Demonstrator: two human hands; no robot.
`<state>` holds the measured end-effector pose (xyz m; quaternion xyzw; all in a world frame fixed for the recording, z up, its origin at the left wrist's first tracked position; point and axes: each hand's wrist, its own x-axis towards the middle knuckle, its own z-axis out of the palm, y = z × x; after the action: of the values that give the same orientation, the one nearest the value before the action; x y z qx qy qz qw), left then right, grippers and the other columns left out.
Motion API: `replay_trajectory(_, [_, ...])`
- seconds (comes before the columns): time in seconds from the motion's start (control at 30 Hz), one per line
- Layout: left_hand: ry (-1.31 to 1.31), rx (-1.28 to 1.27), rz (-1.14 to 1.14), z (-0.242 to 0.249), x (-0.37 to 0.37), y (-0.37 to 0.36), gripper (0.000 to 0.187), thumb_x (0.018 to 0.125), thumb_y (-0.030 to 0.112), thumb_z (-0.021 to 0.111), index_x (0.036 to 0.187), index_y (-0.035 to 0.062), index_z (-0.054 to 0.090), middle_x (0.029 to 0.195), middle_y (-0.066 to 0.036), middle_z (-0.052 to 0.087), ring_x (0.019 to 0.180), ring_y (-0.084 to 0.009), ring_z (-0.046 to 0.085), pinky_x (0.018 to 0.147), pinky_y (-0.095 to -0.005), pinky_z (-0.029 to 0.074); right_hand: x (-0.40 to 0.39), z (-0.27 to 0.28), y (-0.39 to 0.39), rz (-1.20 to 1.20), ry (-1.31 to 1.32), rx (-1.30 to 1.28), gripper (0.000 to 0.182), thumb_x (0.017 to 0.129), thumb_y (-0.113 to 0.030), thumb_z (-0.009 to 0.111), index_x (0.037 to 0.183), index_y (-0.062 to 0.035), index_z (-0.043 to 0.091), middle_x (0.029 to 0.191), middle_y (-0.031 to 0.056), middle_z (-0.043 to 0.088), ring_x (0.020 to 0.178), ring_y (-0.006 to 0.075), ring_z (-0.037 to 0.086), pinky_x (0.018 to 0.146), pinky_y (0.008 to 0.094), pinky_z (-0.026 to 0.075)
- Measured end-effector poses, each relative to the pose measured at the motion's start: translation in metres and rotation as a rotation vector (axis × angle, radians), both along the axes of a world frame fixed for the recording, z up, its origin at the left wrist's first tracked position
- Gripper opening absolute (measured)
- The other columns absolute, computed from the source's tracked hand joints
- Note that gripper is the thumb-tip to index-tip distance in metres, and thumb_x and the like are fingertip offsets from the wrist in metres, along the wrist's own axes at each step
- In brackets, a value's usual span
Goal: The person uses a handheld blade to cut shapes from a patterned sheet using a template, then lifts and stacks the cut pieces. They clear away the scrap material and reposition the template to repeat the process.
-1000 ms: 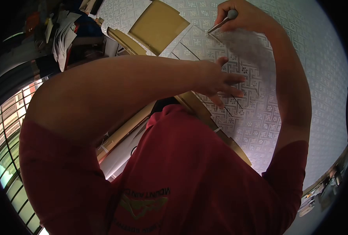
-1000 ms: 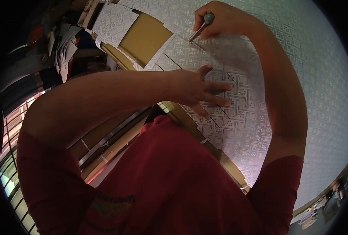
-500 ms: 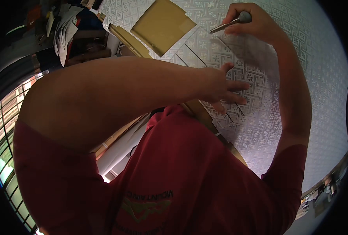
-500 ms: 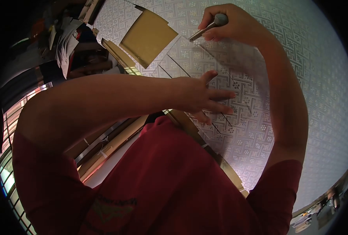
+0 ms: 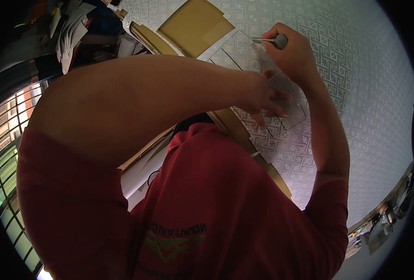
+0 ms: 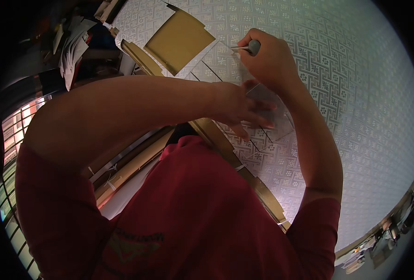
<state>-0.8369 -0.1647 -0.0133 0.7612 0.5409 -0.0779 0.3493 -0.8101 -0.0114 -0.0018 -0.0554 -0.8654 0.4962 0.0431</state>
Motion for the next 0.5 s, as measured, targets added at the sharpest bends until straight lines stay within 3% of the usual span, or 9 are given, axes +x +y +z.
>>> replay_trajectory(0.1, [0.013, 0.021, -0.009, -0.003, 0.000, -0.002, 0.080, 0.093, 0.075, 0.047, 0.163, 0.0456, 0.021, 0.174, -0.004, 0.013, 0.152, -0.0306, 0.036, 0.121, -0.0729, 0.006, 0.005, -0.013, -0.009, -0.070, 0.031, 0.029, 0.014, 0.088, -0.015, 0.075, 0.098, -0.0068, 0.071, 0.084, 0.0110, 0.075, 0.074, 0.0242, 0.073, 0.068, 0.0359, 0.056])
replay_trajectory(0.17, [-0.033, 0.089, 0.013, -0.005, 0.000, -0.005, 0.073, 0.097, 0.072, 0.043, 0.162, 0.0419, 0.027, 0.169, -0.008, 0.029, 0.154, -0.0334, 0.027, 0.125, -0.0645, 0.007, 0.010, -0.025, -0.017, -0.182, 0.123, -0.050, 0.015, 0.088, -0.017, 0.076, 0.098, -0.0074, 0.070, 0.087, 0.0117, 0.075, 0.077, 0.0271, 0.074, 0.068, 0.0367, 0.057])
replay_trajectory(0.2, [-0.030, 0.090, 0.012, 0.002, -0.001, -0.003, 0.073, 0.097, 0.072, 0.043, 0.162, 0.0419, 0.027, 0.169, -0.008, 0.029, 0.154, -0.0334, 0.027, 0.125, -0.0645, 0.007, 0.008, -0.028, -0.020, -0.183, 0.126, -0.049, 0.015, 0.088, -0.017, 0.076, 0.098, -0.0074, 0.070, 0.087, 0.0117, 0.075, 0.077, 0.0271, 0.074, 0.068, 0.0367, 0.057])
replay_trajectory(0.27, [-0.009, -0.125, 0.002, 0.015, -0.002, 0.005, 0.075, 0.096, 0.073, 0.044, 0.162, 0.0407, 0.028, 0.167, -0.009, 0.033, 0.154, -0.0277, 0.029, 0.124, -0.0657, 0.007, 0.002, -0.031, -0.026, -0.194, 0.074, -0.142, 0.016, 0.089, -0.018, 0.076, 0.098, -0.0081, 0.069, 0.087, 0.0106, 0.076, 0.078, 0.0283, 0.074, 0.069, 0.0369, 0.057])
replay_trajectory(0.3, [-0.007, -0.126, -0.003, 0.008, -0.001, 0.003, 0.075, 0.096, 0.073, 0.044, 0.162, 0.0407, 0.028, 0.167, -0.009, 0.033, 0.154, -0.0277, 0.029, 0.124, -0.0657, 0.007, -0.003, -0.030, -0.027, -0.199, 0.076, -0.143, 0.016, 0.089, -0.018, 0.076, 0.098, -0.0081, 0.069, 0.087, 0.0106, 0.076, 0.078, 0.0283, 0.074, 0.069, 0.0369, 0.057])
replay_trajectory(0.37, [-0.009, 0.057, -0.003, -0.012, 0.002, -0.002, 0.081, 0.091, 0.077, 0.047, 0.162, 0.0483, 0.020, 0.173, -0.003, 0.019, 0.152, -0.0305, 0.034, 0.120, -0.0731, 0.012, -0.016, -0.031, -0.029, -0.133, 0.180, -0.046, 0.015, 0.089, -0.017, 0.076, 0.099, -0.0083, 0.069, 0.088, 0.0099, 0.076, 0.078, 0.0280, 0.074, 0.070, 0.0368, 0.057])
replay_trajectory(0.5, [0.013, 0.093, 0.010, -0.007, 0.002, -0.004, 0.082, 0.091, 0.077, 0.048, 0.162, 0.0476, 0.020, 0.173, -0.002, 0.020, 0.152, -0.0305, 0.034, 0.119, -0.0741, 0.013, -0.020, -0.035, -0.030, -0.109, 0.169, -0.068, 0.016, 0.090, -0.016, 0.076, 0.100, -0.0076, 0.069, 0.089, 0.0099, 0.076, 0.079, 0.0281, 0.074, 0.071, 0.0367, 0.057])
